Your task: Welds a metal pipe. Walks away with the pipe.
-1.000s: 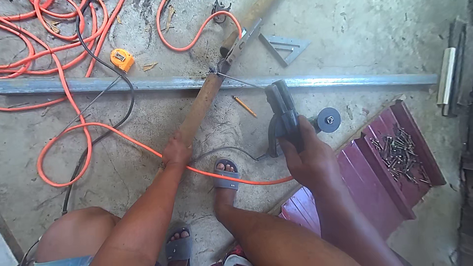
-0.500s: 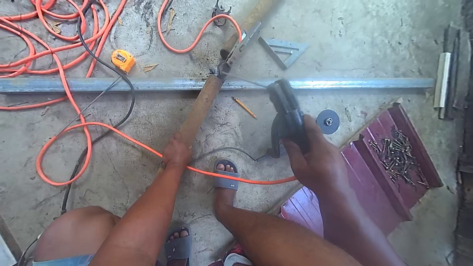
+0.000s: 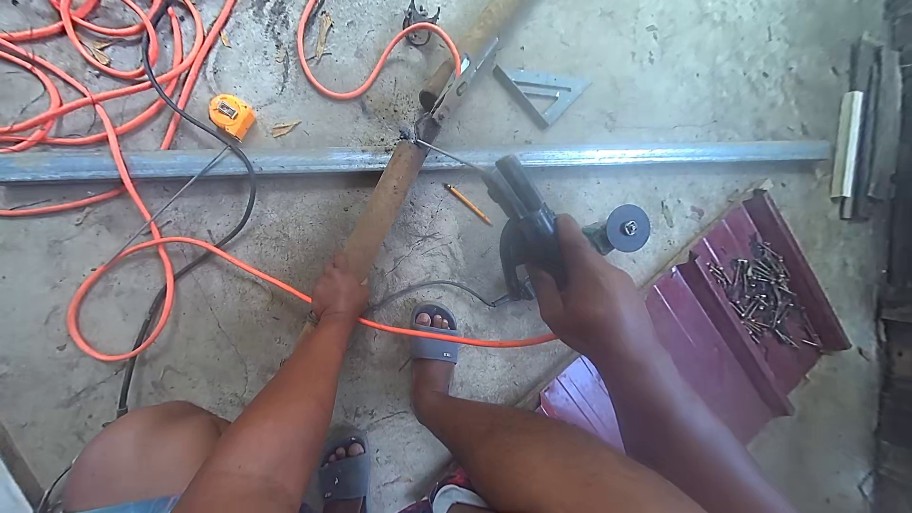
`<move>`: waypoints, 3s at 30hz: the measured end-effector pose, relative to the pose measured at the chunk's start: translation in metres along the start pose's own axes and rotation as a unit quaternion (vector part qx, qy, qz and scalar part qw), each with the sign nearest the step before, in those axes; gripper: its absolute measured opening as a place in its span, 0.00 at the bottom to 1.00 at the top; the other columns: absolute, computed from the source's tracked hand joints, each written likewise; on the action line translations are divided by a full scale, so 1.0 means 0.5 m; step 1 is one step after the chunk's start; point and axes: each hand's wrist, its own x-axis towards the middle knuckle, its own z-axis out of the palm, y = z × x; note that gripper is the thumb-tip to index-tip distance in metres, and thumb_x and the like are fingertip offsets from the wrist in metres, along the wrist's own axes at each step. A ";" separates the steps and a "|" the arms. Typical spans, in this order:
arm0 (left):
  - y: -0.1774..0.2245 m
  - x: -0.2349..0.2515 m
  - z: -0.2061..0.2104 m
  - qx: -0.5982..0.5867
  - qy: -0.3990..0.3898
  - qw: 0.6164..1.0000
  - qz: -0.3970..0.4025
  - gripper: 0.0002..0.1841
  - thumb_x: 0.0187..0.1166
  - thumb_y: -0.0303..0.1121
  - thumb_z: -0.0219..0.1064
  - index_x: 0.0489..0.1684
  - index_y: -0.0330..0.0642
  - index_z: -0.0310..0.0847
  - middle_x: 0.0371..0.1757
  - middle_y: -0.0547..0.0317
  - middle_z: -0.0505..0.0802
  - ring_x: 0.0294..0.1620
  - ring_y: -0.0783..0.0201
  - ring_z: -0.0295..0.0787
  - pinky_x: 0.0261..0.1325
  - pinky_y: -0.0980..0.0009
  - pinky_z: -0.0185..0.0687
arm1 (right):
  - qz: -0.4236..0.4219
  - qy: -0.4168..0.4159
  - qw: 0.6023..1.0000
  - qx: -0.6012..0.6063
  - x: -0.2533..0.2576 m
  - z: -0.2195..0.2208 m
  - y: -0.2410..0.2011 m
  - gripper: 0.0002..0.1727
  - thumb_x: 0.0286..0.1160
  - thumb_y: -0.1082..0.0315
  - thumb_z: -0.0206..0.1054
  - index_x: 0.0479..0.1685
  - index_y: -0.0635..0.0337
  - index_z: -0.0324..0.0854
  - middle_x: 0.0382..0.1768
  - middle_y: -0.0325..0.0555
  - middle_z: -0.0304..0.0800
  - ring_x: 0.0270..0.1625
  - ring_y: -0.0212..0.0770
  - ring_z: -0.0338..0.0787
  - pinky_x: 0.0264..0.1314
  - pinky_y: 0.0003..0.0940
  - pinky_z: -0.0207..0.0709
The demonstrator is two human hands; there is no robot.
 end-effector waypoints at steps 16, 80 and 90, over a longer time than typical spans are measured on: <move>0.016 -0.009 0.013 0.017 0.018 1.000 -0.011 0.48 0.74 0.51 0.75 0.94 0.44 0.55 0.74 0.36 0.83 0.66 0.38 0.88 0.65 0.42 0.84 | 0.053 0.020 0.997 0.052 0.001 -0.004 0.020 0.36 0.84 0.57 0.62 0.91 0.56 0.57 0.46 0.61 0.91 0.41 0.62 0.93 0.40 0.67 0.83; -0.014 0.014 -0.002 -0.009 -0.005 1.000 -0.003 0.44 0.69 0.54 0.78 0.85 0.45 0.63 0.66 0.38 0.90 0.61 0.37 0.91 0.57 0.33 0.85 | 0.062 0.026 0.992 0.104 -0.010 0.067 0.037 0.35 0.83 0.57 0.63 0.89 0.57 0.62 0.48 0.59 0.92 0.45 0.58 0.94 0.46 0.64 0.85; -0.012 0.009 -0.002 -0.007 -0.004 1.000 -0.006 0.43 0.70 0.53 0.78 0.85 0.45 0.63 0.64 0.36 0.90 0.58 0.34 0.92 0.54 0.31 0.85 | 0.043 0.044 0.995 0.084 -0.017 0.046 0.028 0.36 0.82 0.58 0.63 0.89 0.60 0.61 0.50 0.62 0.92 0.46 0.60 0.94 0.46 0.65 0.85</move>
